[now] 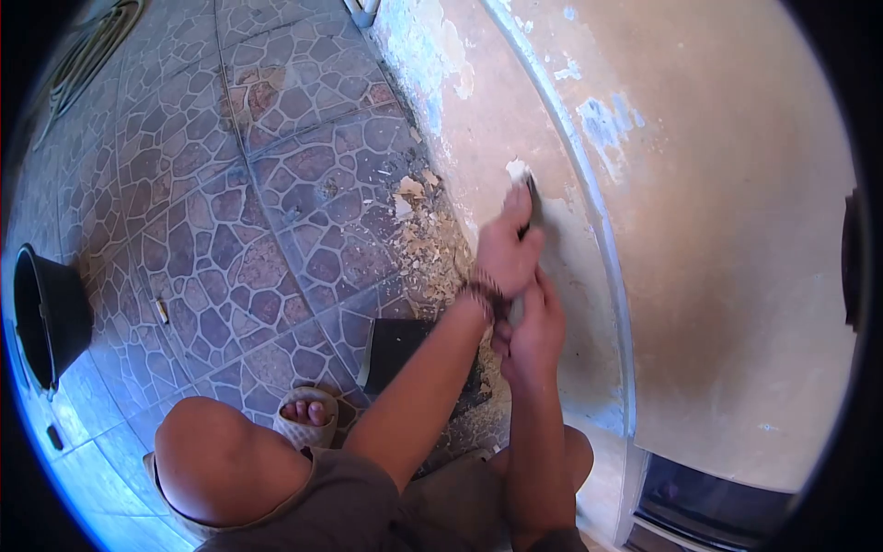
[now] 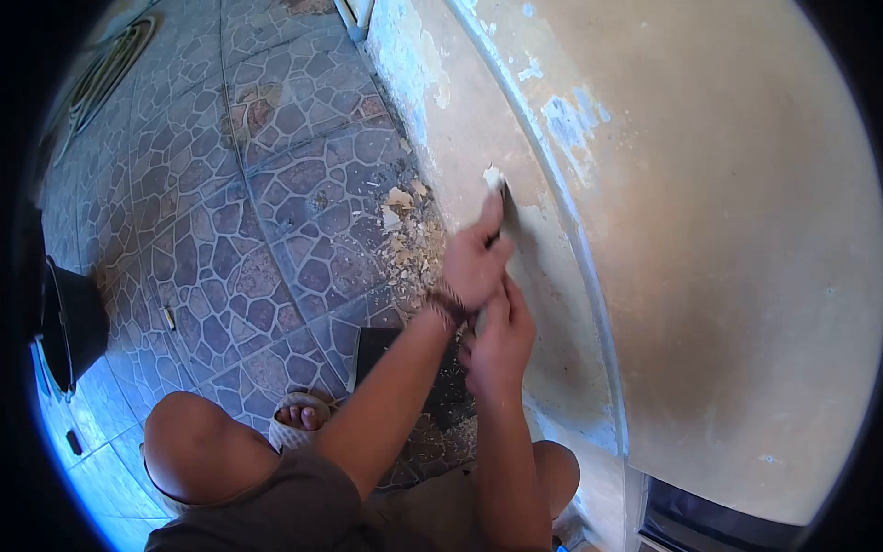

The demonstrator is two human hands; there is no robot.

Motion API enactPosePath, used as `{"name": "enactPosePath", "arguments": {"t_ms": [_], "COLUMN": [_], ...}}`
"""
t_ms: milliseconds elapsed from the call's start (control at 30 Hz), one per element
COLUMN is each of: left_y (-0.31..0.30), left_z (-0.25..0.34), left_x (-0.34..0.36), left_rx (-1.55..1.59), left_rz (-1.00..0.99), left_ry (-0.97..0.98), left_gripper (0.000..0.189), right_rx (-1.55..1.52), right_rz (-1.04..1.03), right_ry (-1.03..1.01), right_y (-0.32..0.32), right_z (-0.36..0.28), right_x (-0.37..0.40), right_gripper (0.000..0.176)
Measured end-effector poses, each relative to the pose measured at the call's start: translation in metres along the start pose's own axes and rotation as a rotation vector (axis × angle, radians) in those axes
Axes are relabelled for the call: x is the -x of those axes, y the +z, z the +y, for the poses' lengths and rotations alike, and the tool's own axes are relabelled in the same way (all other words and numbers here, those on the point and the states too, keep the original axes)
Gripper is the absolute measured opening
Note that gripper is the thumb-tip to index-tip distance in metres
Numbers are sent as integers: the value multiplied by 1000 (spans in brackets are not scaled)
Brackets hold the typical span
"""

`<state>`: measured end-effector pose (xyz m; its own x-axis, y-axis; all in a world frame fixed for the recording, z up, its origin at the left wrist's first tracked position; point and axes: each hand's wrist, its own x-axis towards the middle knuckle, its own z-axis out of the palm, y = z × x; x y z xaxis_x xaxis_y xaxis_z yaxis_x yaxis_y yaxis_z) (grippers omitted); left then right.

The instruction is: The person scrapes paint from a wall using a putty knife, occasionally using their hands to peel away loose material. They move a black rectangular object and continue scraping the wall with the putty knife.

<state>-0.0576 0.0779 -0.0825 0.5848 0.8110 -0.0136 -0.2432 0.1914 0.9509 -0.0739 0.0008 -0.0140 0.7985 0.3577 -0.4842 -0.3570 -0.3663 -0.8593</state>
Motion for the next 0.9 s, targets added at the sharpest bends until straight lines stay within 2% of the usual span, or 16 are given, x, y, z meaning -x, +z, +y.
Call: {"name": "enactPosePath", "arguments": {"t_ms": [67, 167, 233, 400, 700, 900], "left_y": [16, 37, 40, 26, 12, 29], "left_z": [-6, 2, 21, 23, 31, 33], "left_x": [33, 59, 60, 45, 6, 39], "left_rx": [28, 27, -24, -91, -154, -165], "left_rz": [-49, -23, 2, -35, 2, -61], "left_ry": [-27, 32, 123, 93, 128, 116], "left_gripper": [64, 67, 68, 67, 63, 64], "right_rx": [25, 2, -35, -54, -126, -69], "right_rz": [100, 65, 48, 31, 16, 96], "right_ry": [21, 60, 5, -2, -36, -62], "right_y": [-21, -60, -58, -40, -12, -24], "right_z": [14, 15, 6, 0, -11, -4], "right_x": [23, 35, 39, 31, 17, 32], "right_gripper": [34, 32, 31, 27, 36, 33]}}
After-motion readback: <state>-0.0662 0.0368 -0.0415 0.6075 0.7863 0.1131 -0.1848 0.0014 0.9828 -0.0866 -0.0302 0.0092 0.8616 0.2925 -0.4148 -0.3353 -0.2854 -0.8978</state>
